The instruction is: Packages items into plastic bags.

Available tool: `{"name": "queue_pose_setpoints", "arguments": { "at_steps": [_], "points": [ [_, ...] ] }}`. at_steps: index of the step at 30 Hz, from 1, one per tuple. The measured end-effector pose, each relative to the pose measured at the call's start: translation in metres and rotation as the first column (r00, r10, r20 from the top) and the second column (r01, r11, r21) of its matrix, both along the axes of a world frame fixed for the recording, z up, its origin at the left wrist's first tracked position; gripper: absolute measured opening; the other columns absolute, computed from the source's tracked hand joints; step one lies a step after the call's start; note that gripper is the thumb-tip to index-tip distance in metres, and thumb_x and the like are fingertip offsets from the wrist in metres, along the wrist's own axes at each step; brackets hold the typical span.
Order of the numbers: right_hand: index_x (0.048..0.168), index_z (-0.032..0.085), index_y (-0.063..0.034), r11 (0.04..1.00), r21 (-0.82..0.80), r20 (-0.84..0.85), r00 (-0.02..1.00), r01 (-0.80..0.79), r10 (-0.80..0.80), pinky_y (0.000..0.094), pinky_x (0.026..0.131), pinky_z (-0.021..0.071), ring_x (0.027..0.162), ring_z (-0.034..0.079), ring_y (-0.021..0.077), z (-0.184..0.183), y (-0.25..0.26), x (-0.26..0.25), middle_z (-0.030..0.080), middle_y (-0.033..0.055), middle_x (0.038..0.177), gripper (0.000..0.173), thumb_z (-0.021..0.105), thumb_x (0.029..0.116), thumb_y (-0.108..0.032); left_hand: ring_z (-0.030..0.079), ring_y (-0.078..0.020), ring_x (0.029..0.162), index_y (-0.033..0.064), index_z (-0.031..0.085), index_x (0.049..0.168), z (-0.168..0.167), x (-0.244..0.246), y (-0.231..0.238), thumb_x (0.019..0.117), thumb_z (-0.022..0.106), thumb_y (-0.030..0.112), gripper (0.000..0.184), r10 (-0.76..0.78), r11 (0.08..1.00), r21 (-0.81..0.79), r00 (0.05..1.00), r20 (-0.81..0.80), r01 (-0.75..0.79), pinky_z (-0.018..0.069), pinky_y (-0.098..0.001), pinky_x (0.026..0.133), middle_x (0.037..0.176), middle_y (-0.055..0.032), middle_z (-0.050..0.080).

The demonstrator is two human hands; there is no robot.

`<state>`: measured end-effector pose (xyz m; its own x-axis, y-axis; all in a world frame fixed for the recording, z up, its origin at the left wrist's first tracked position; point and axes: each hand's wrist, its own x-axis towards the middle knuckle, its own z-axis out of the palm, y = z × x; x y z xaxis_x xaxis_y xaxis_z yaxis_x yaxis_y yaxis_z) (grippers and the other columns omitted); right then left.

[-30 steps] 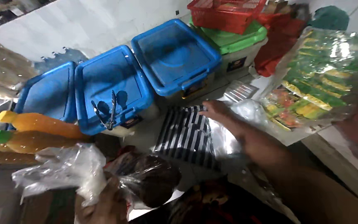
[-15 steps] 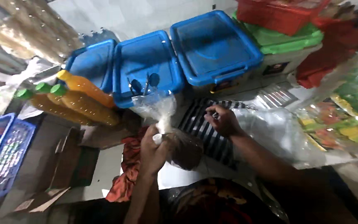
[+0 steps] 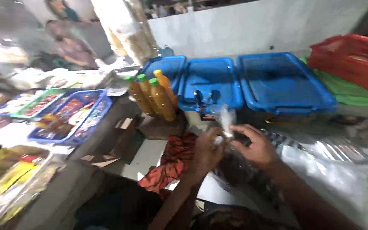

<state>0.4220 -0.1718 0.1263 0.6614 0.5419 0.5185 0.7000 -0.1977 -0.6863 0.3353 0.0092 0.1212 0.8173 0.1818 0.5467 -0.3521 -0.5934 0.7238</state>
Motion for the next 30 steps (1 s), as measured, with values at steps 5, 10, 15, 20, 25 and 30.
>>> {"name": "queue_pose_setpoints", "arguments": {
  "at_steps": [5, 10, 15, 20, 25, 30],
  "points": [
    [0.122, 0.067, -0.0047, 0.998, -0.008, -0.191, 0.98, -0.063, 0.061, 0.0266, 0.079, 0.0599, 0.09, 0.069, 0.0073, -0.006, 0.006, 0.0, 0.072, 0.0046, 0.108, 0.033, 0.061, 0.0927, -0.019, 0.07, -0.0123, 0.095, 0.0136, 0.072, 0.111, 0.003, 0.0, 0.005, 0.0983, 0.067, 0.033, 0.024, 0.027, 0.982, 0.187, 0.991, -0.129, -0.002, 0.0604, -0.0395, 0.085, 0.105, -0.001, 0.072],
    [0.123, 0.062, 0.0008, 0.98, 0.189, -0.378, 0.916, -0.065, 0.133, 0.0276, 0.083, 0.0601, 0.096, 0.069, 0.0121, -0.003, 0.018, -0.001, 0.07, 0.0076, 0.111, 0.033, 0.059, 0.0911, -0.005, 0.069, -0.0145, 0.103, 0.009, 0.071, 0.117, 0.002, -0.003, 0.01, 0.0958, 0.067, 0.022, 0.025, 0.008, 0.993, 0.117, 0.998, -0.062, 0.0, 0.0593, -0.0385, 0.092, 0.113, -0.0053, 0.072],
    [0.131, 0.056, 0.0051, 0.94, 0.334, -0.413, 0.885, -0.074, 0.216, 0.0301, 0.089, 0.0602, 0.104, 0.068, 0.0157, 0.006, 0.024, -0.002, 0.067, 0.0122, 0.119, 0.036, 0.056, 0.0952, -0.001, 0.069, -0.0168, 0.106, 0.0089, 0.069, 0.127, 0.038, -0.016, 0.014, 0.0969, 0.064, 0.016, 0.031, 0.082, 0.982, 0.166, 0.996, 0.037, -0.087, 0.0602, -0.0374, 0.091, 0.123, -0.0094, 0.069],
    [0.134, 0.055, 0.0045, 0.936, 0.344, -0.52, 0.814, -0.076, 0.257, 0.0299, 0.091, 0.0589, 0.106, 0.068, 0.014, -0.003, 0.028, 0.0, 0.068, 0.0111, 0.123, 0.038, 0.055, 0.0993, -0.009, 0.07, -0.0143, 0.092, 0.0094, 0.073, 0.11, 0.044, -0.023, 0.014, 0.0961, 0.063, 0.017, 0.018, 0.142, 0.957, 0.243, 0.987, 0.072, -0.155, 0.0611, -0.036, 0.081, 0.103, -0.005, 0.073],
    [0.136, 0.048, 0.0017, 0.941, 0.311, -0.561, 0.774, -0.132, 0.293, 0.0309, 0.088, 0.0608, 0.101, 0.07, 0.0136, 0.006, 0.028, -0.007, 0.069, 0.009, 0.117, 0.042, 0.061, 0.0975, -0.01, 0.069, -0.0183, 0.107, 0.0074, 0.071, 0.124, 0.051, -0.033, 0.014, 0.0948, 0.061, 0.008, 0.03, -0.028, 0.94, 0.34, 0.985, 0.169, -0.031, 0.0604, -0.0371, 0.09, 0.122, -0.0117, 0.069],
    [0.13, 0.055, 0.0075, 0.993, 0.055, -0.233, 0.965, -0.109, 0.119, 0.0323, 0.089, 0.0598, 0.099, 0.07, 0.0127, 0.003, 0.024, -0.015, 0.071, 0.0091, 0.109, 0.055, 0.075, 0.0869, -0.022, 0.062, -0.0188, 0.117, 0.0207, 0.064, 0.139, 0.096, -0.028, 0.012, 0.0918, 0.066, 0.012, 0.048, -0.176, 0.683, 0.719, 0.984, -0.004, 0.126, 0.0567, -0.0377, 0.086, 0.159, 0.0042, 0.045]
  ]
}}
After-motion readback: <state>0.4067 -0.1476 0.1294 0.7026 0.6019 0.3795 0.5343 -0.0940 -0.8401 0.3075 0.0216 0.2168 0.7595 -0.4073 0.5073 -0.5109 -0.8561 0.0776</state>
